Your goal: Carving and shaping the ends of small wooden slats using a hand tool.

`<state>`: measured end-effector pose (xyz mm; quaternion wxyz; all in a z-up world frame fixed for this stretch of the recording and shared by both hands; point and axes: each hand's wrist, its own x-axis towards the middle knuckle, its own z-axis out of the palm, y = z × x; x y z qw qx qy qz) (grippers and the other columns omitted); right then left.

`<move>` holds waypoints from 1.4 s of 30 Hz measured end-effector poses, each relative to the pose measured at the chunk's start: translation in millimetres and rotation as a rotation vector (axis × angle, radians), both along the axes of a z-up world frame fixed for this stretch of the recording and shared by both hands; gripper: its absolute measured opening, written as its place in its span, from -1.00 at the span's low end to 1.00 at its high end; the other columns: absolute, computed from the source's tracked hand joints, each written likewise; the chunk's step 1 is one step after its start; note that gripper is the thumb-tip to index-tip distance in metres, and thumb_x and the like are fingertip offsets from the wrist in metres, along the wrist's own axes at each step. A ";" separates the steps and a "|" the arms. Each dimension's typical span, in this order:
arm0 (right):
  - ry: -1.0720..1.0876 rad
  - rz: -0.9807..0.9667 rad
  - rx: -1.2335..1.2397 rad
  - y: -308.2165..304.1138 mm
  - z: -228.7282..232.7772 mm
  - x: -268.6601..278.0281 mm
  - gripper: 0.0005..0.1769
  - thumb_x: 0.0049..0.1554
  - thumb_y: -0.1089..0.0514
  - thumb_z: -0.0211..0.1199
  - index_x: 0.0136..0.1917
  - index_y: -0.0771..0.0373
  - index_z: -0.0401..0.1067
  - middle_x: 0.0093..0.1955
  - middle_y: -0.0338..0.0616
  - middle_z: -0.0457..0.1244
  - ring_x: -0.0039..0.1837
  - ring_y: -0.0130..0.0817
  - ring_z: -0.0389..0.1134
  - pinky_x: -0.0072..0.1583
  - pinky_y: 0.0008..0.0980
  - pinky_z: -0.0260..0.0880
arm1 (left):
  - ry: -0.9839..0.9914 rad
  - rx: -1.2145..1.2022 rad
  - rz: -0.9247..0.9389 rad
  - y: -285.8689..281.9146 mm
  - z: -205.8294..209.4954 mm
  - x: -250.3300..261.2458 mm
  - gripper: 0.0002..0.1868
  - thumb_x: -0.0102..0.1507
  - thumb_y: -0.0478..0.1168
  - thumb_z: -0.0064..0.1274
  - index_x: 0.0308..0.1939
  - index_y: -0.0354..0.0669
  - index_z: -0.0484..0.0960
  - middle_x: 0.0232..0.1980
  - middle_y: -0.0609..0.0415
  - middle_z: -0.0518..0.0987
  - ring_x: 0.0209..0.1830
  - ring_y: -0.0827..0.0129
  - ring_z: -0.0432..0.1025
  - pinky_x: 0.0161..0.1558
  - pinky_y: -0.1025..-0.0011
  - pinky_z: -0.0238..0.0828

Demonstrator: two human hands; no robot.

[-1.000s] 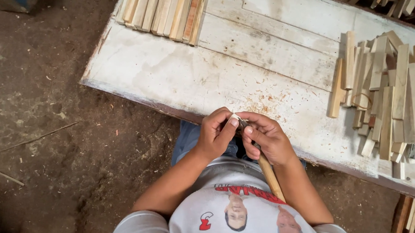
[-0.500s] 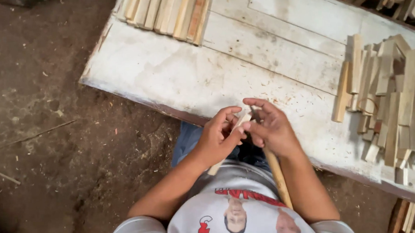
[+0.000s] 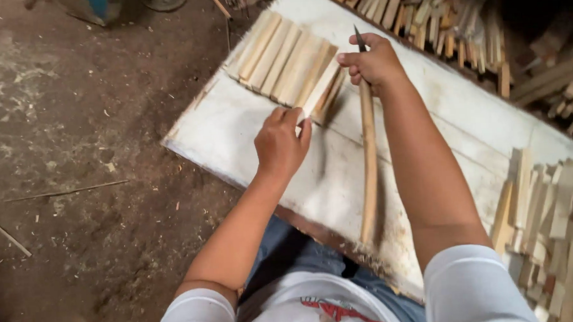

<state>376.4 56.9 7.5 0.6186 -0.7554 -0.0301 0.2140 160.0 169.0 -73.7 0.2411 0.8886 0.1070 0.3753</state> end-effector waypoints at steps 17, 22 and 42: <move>-0.104 0.106 -0.143 36.8 10.3 8.3 -0.41 0.14 0.19 0.40 0.38 0.15 0.26 -0.18 -0.05 0.34 -0.40 -0.57 0.17 -0.38 -0.51 0.15 | -0.240 0.015 0.130 56.8 -25.8 43.0 -0.69 0.29 -0.05 0.28 -0.17 -0.13 0.51 -0.25 0.11 0.39 -0.54 0.39 0.27 -0.64 0.41 0.36; -0.133 0.327 0.156 -100.1 11.2 -90.0 -0.39 0.21 0.29 0.22 0.49 0.41 0.18 -0.37 0.04 0.21 -0.55 -0.50 0.11 -0.55 -0.53 0.14 | -0.417 0.093 -0.075 9.0 -1.8 27.5 -0.72 0.25 0.02 0.30 -0.20 0.02 0.55 -0.31 0.36 0.35 -0.56 0.54 0.32 -0.48 0.54 0.34; 0.061 -0.300 1.113 -437.5 -84.2 -381.8 -0.34 0.38 -0.07 -0.02 0.59 0.33 0.03 -0.10 -0.06 0.08 -0.45 -0.67 0.09 -0.50 -0.73 0.10 | -0.446 0.556 -1.166 -401.1 -65.1 140.3 -0.93 0.27 -0.23 0.17 -0.27 -0.12 0.65 -0.21 0.10 0.60 -0.05 0.19 0.52 0.40 0.05 0.15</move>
